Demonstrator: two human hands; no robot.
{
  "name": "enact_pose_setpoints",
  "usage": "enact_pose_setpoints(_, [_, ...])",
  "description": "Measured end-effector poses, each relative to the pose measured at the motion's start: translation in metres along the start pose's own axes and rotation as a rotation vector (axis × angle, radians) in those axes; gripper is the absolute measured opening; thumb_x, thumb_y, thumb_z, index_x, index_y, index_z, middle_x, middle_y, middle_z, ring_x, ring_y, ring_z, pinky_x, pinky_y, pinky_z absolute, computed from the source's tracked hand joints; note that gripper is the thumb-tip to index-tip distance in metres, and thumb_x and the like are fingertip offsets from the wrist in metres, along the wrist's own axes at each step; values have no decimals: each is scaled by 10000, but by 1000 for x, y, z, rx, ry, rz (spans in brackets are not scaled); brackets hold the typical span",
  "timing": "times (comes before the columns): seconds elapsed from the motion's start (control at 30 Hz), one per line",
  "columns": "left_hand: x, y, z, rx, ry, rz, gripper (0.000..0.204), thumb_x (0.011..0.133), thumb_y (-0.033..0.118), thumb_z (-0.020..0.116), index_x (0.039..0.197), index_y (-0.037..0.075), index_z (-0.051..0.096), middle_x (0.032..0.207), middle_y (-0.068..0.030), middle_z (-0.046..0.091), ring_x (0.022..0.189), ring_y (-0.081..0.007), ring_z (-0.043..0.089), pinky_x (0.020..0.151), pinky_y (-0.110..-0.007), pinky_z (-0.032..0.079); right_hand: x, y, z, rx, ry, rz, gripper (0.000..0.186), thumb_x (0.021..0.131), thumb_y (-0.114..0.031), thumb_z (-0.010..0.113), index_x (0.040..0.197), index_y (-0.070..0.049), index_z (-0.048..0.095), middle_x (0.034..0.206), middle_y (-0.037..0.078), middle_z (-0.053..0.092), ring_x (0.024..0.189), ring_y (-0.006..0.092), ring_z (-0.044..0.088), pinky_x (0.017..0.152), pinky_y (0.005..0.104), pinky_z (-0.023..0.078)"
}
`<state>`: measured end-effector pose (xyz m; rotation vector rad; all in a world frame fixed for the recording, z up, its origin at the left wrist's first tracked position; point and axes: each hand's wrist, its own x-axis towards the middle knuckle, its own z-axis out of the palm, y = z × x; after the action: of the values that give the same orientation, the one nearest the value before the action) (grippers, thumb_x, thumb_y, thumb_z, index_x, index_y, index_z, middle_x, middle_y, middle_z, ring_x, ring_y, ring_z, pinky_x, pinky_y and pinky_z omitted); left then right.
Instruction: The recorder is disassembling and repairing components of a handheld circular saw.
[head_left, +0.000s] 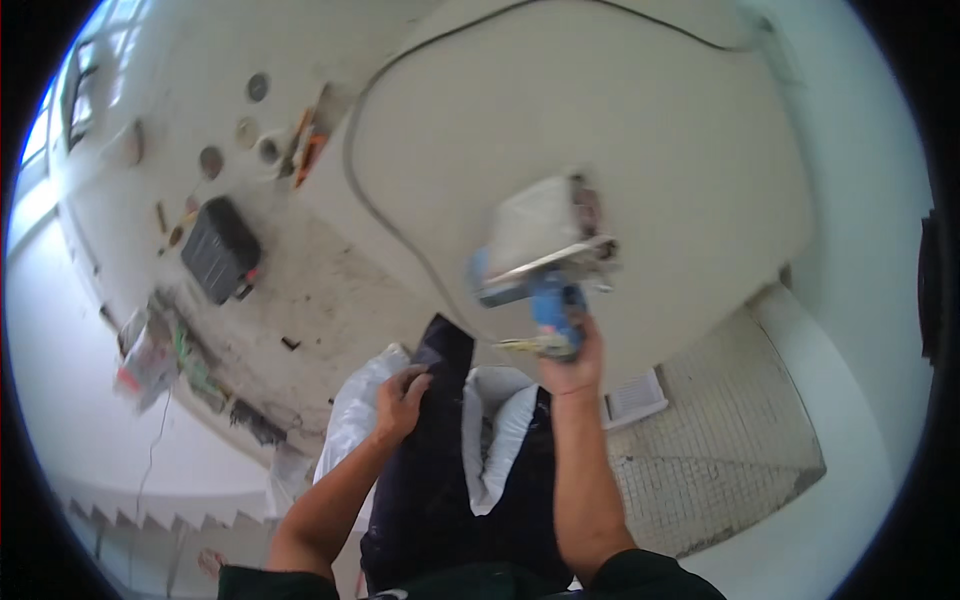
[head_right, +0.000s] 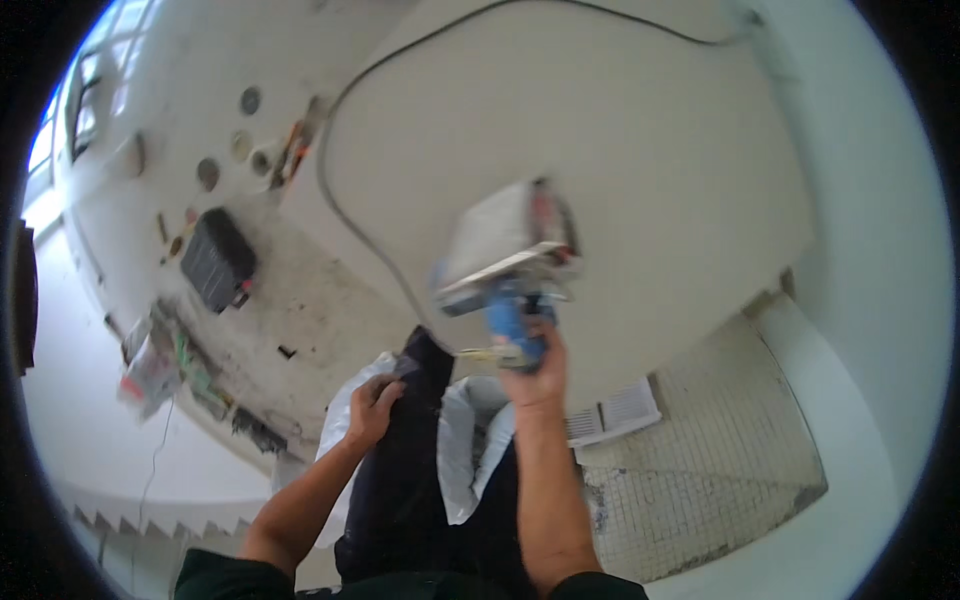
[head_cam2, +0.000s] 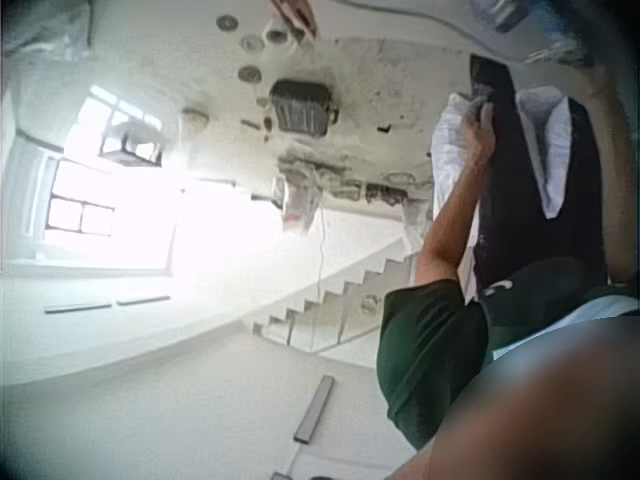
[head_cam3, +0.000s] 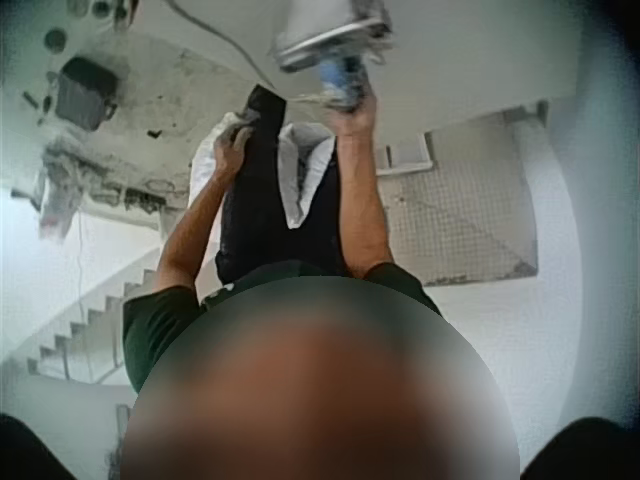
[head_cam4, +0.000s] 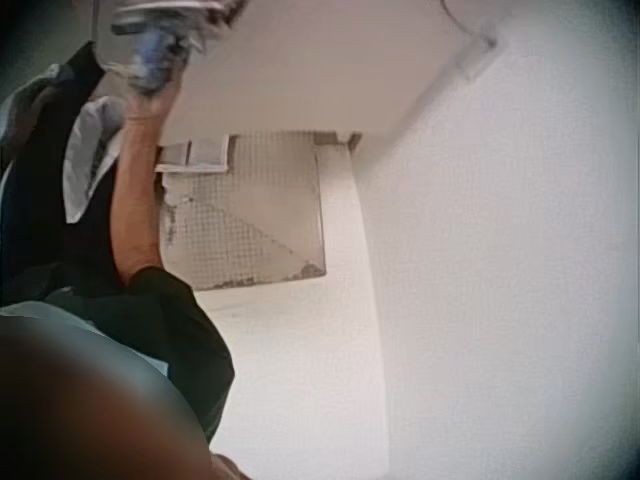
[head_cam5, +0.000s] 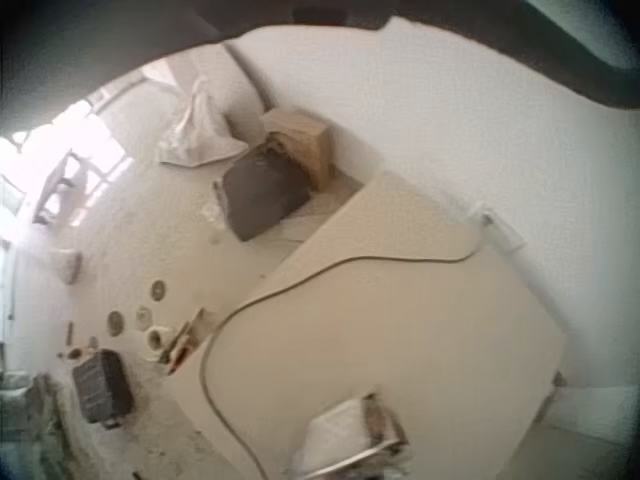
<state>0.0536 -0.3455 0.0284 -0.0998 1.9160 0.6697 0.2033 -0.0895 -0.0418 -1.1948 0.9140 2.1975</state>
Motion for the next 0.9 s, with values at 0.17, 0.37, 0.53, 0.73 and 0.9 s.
enact_pose_setpoints(0.17, [-8,21,37,107,-19,8,294,953,193,651,1132,-37,694,887,-95,732,812,-150,675,765,-297,534,-110,3,84,-95,113,-287,168,940,-54,571,1107,-59,564,784,28,589,694,140,553,725,342,493])
enact_pose_setpoints(0.37, [61,55,110,295,-19,248,384,938,258,670,1236,17,651,1114,-164,701,1058,-332,661,947,-420,511,-202,-34,122,-457,-161,-555,223,1007,-189,537,1205,-104,483,695,-10,422,635,131,445,722,354,428])
enact_pose_setpoints(0.53, [73,192,250,868,-85,1037,623,901,375,692,1438,116,511,1600,-147,335,1497,-365,255,1218,-527,212,-232,-113,122,-242,-208,-726,334,1042,-416,499,1108,-92,536,693,-27,394,625,129,412,698,346,414])
enact_pose_setpoints(0.73, [87,183,305,1413,-585,1279,516,884,459,677,1250,96,650,1564,-91,397,1518,-322,215,1257,-560,95,-247,-196,126,-271,95,-1176,248,999,-299,615,1044,-61,566,783,-22,472,715,123,463,714,339,452])
enact_pose_setpoints(0.9, [76,166,303,1372,-638,1186,388,900,452,658,938,72,728,1290,-102,613,1442,-297,342,1255,-543,122,-270,-327,108,-397,252,-1174,175,941,-226,676,934,-88,569,784,-5,514,664,119,492,617,309,443])
